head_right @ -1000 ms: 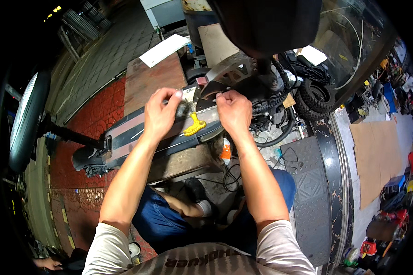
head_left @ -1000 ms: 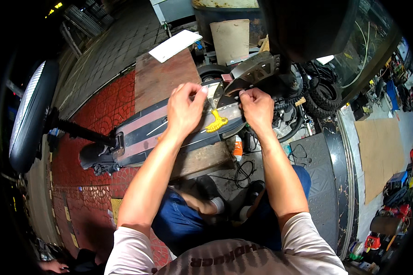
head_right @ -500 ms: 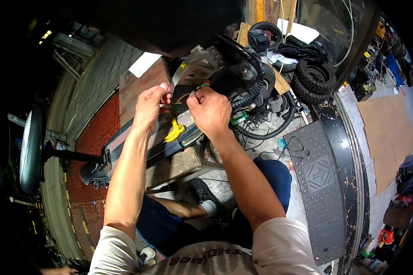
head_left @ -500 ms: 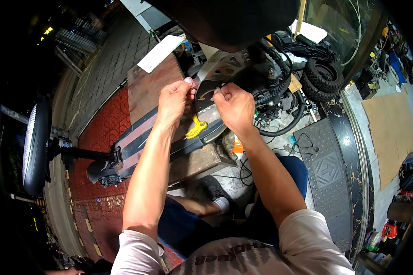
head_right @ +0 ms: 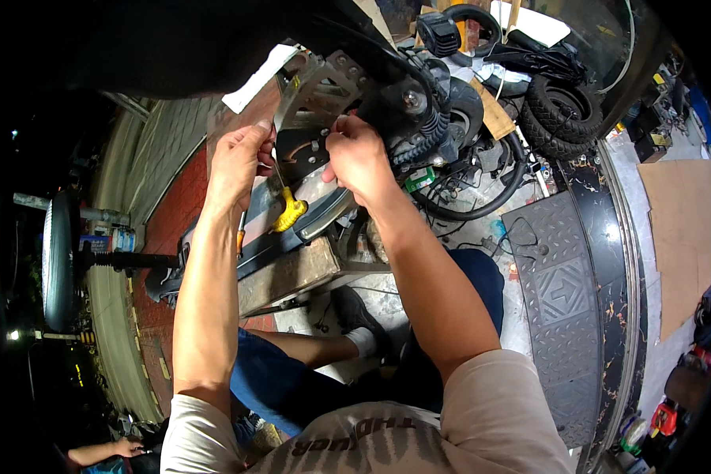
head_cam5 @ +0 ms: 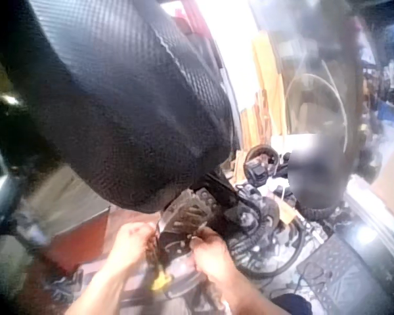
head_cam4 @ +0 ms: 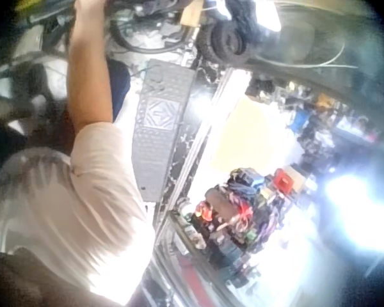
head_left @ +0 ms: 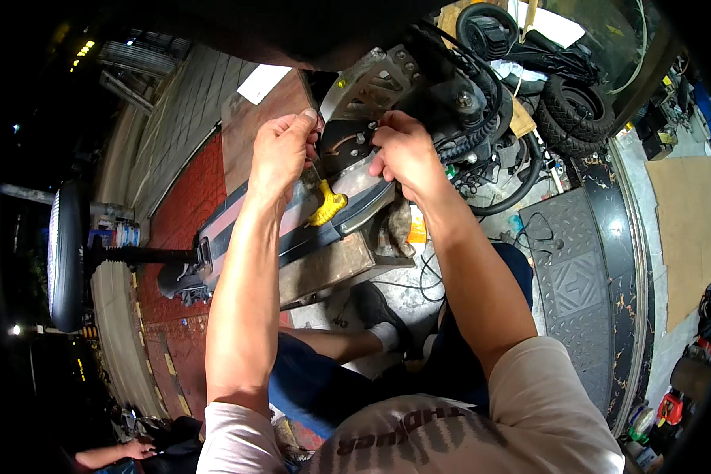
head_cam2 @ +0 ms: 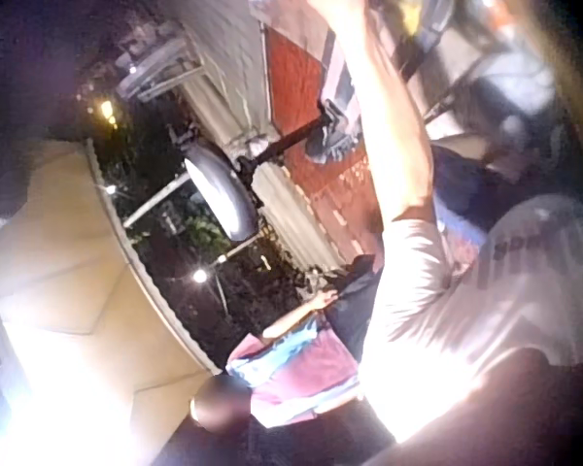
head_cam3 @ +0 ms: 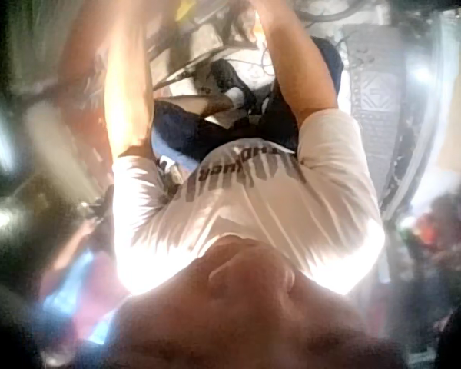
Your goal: The person works on the internal electrical components and wiring of an electric scooter using an allen key and a screwdriver, tightening screws and organizing wires near the rear assembly.
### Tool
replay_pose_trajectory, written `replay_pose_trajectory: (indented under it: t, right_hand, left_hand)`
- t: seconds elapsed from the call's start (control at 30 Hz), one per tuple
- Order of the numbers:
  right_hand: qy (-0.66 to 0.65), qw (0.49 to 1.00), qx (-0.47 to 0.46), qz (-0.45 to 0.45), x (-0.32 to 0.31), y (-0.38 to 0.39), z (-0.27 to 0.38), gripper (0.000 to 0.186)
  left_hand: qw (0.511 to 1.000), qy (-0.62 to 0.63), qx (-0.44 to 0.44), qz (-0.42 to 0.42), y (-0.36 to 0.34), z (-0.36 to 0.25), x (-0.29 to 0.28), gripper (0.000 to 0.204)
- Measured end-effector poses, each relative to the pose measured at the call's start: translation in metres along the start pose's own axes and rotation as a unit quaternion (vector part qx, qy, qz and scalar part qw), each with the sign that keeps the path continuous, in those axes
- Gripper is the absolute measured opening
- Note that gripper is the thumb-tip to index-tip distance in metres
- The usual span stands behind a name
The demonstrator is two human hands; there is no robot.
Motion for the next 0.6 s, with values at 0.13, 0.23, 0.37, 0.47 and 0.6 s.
replay_pose_trajectory:
  t: [0.13,0.23,0.37,0.47,0.6]
  right_hand:
    - [-0.087,0.994,0.045,0.045,0.002,0.002,0.003,0.008]
    - [-0.092,0.993,0.046,0.05,0.002,-0.006,-0.003,0.014]
    - [-0.168,0.983,0.06,0.05,0.002,-0.01,-0.012,0.012]
    - [-0.209,0.974,0.071,0.047,0.004,-0.008,-0.015,0.009]
    - [-0.194,0.98,0.041,0.032,0.0,-0.009,-0.015,0.005]
  left_hand:
    - [1.0,-0.013,0.003,-0.003,-0.001,0.0,0.003,0.035]
    - [1.0,-0.014,0.005,-0.004,-0.001,0.001,0.004,0.033]
    - [1.0,0.001,0.008,-0.007,0.001,0.002,0.004,0.033]
    - [1.0,0.015,0.006,-0.015,0.005,0.004,0.003,0.033]
    - [0.999,0.017,0.003,-0.033,0.006,0.004,0.004,0.033]
Point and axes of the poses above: each hand's wrist, its own y-axis away from the middle knuckle, its own x-axis out of the palm, z = x × y, the point moved 10 cm from there along -y, towards the middle knuckle, and after that the axes turned 3 degrees about x, right-handed, at the moved point
